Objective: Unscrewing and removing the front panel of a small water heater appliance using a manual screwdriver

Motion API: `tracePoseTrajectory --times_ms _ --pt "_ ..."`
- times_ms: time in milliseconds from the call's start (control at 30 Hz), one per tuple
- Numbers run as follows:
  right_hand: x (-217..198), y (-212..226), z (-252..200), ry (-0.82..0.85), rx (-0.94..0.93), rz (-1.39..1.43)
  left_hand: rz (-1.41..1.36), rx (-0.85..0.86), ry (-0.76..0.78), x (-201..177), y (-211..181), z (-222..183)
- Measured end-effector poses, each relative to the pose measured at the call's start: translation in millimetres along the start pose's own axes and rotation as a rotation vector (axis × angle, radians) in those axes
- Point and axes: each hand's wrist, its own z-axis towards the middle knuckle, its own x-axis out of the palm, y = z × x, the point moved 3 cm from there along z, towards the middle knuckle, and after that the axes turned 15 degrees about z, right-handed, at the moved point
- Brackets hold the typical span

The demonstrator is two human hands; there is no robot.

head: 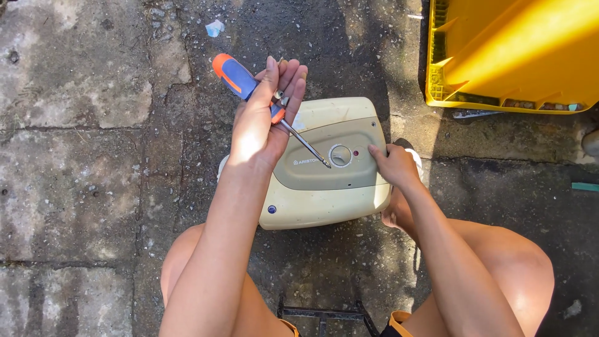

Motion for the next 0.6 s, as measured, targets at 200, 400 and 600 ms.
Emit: tracePoseTrajectory --times_ms 200,400,600 --pt "-20 -13 16 -0.205 -0.124 0.092 0.025 0.013 -0.007 6 -2 -2" --pt "-4 4 -1 -0.119 -0.042 0.032 0.012 0.021 0.000 6 2 2" --pt "-11 27 -17 -0.061 0.216 0.392 -0.008 0.020 -0.013 -2 1 9"
